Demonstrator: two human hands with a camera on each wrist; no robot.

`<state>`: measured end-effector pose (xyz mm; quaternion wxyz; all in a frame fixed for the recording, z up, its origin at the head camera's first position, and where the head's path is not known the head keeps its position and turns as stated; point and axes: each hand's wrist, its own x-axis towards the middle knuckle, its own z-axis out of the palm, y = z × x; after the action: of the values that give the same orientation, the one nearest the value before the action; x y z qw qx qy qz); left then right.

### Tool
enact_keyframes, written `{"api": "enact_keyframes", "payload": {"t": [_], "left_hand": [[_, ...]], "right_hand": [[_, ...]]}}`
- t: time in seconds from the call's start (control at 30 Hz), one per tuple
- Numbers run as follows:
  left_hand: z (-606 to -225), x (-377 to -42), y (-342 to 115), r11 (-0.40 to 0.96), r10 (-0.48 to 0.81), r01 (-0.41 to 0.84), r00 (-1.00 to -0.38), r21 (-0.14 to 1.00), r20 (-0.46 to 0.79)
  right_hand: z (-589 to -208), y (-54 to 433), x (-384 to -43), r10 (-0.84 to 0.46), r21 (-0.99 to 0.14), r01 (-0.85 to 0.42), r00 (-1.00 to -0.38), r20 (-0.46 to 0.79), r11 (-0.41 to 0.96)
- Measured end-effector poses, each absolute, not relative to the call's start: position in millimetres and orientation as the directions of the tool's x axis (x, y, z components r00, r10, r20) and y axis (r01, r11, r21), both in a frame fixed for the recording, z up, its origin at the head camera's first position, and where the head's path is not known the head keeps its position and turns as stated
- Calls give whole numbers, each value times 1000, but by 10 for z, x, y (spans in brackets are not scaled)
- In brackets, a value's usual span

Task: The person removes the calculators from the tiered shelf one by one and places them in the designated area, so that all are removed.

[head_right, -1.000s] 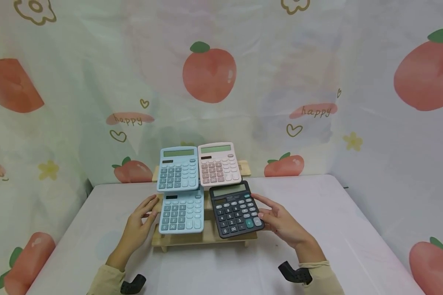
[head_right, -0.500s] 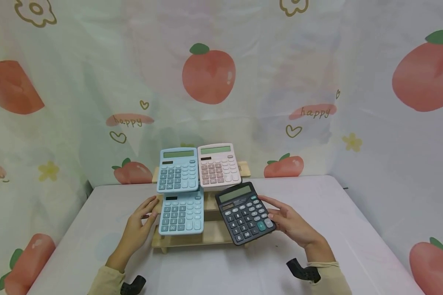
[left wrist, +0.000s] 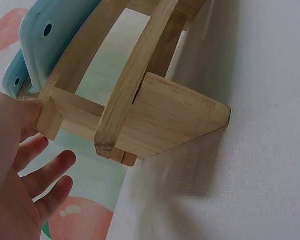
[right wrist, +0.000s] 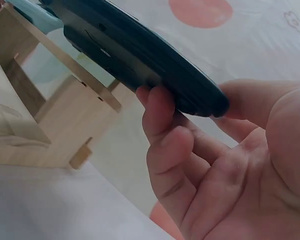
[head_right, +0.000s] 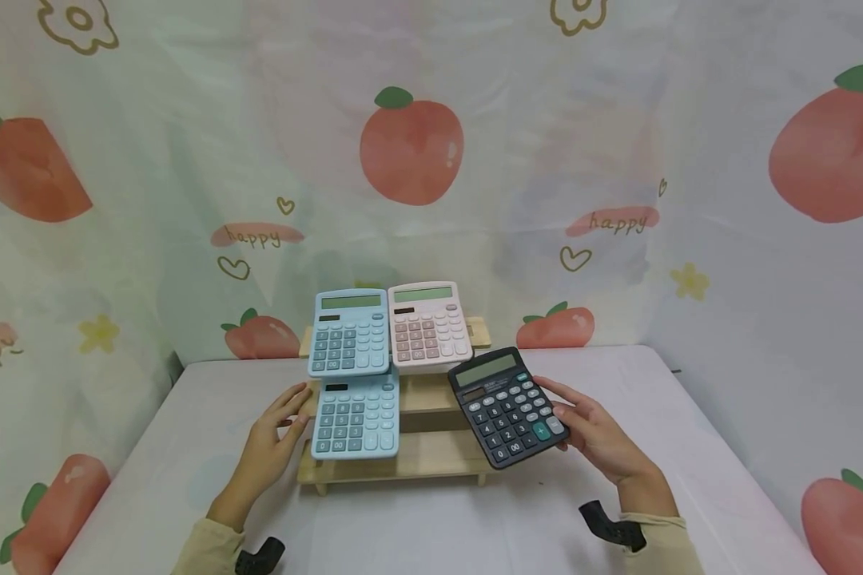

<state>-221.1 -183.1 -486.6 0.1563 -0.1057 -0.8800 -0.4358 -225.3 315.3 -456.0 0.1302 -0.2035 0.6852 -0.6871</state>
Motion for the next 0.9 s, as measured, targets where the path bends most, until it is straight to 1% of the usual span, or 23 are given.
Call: {"api": "enact_keyframes", "payload": {"t": [0.1,0.27,0.4,0.67,0.9], "left_hand": [[-4876,-2217,-1843,598,53,335,-923,728,381],[-4891,-2215,-1860,600,59,350,-916,719,397],[-4892,-2213,-1869,605,58,351,-915,715,400],[-4906,-2226,-1873,602,58,350,-916,718,398],[-4898,-2223,-1856,592,61,351,-917,725,394]], "right_hand": [[-4579,3224,-2260,-446,-994,-97,-889,106,-44],[-4618,3310,-2284,-442,-990,-84,-888,124,-109],[-4658,3355,-2312,-408,-984,-73,-903,135,-164],[-4740,3448,-2309,-283,-960,-59,-949,139,-274],[-4833,3504,-2348,-157,-941,-10,-985,66,-337]]}}
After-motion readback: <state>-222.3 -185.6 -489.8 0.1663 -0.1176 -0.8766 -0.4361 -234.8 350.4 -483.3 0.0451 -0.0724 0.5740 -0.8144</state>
